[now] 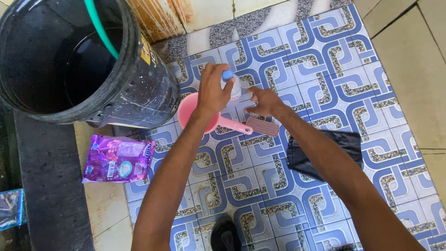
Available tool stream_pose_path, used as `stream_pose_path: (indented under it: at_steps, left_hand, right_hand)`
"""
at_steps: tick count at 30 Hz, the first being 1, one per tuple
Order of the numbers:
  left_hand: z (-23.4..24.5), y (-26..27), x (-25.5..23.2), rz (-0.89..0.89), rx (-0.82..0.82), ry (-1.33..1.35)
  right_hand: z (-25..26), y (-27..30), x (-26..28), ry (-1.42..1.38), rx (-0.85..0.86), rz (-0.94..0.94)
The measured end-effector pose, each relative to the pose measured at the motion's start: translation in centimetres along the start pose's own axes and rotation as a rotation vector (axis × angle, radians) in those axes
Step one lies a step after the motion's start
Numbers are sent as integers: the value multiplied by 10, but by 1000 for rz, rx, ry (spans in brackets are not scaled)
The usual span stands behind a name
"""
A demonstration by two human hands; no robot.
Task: Hand-washing a black cloth using soap and water in a bathroom.
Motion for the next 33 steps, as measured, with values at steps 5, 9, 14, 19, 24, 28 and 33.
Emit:
stream_pose_path:
  at_steps: [5, 9, 14, 19, 24, 28, 33]
  left_hand:
    - [4, -4, -32, -80, 21, -94]
    - [-3, -5, -54, -153, 43, -159]
    - [-22, -1, -84, -216, 99, -204]
    - [-63, 1, -118, -166, 254, -247]
    - [-125, 19, -181, -219, 543, -409]
    - [-196, 42, -214, -236, 611, -478]
    - [-249, 60, -250, -352, 533, -240]
  right_hand:
    - [-32, 40, -34, 121, -21, 89]
    - [-47, 73, -36, 243, -73, 209]
    - [-34, 93, -49, 200, -70, 172]
    - [26, 132, -61, 83, -238, 258]
    - [85, 187, -91, -40, -364, 240]
    - [120, 246, -114, -69, -417, 216]
    - [148, 299, -145, -112, -400, 187]
Point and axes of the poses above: each hand's wrist, its own y-axis away from the middle knuckle, its own z-axis out of the back of the hand, x = y × z, the point moved 6 cm from there along -y, towards the middle knuckle, and after that the axes turned 1 degree about -y, right-handed, at the moved point
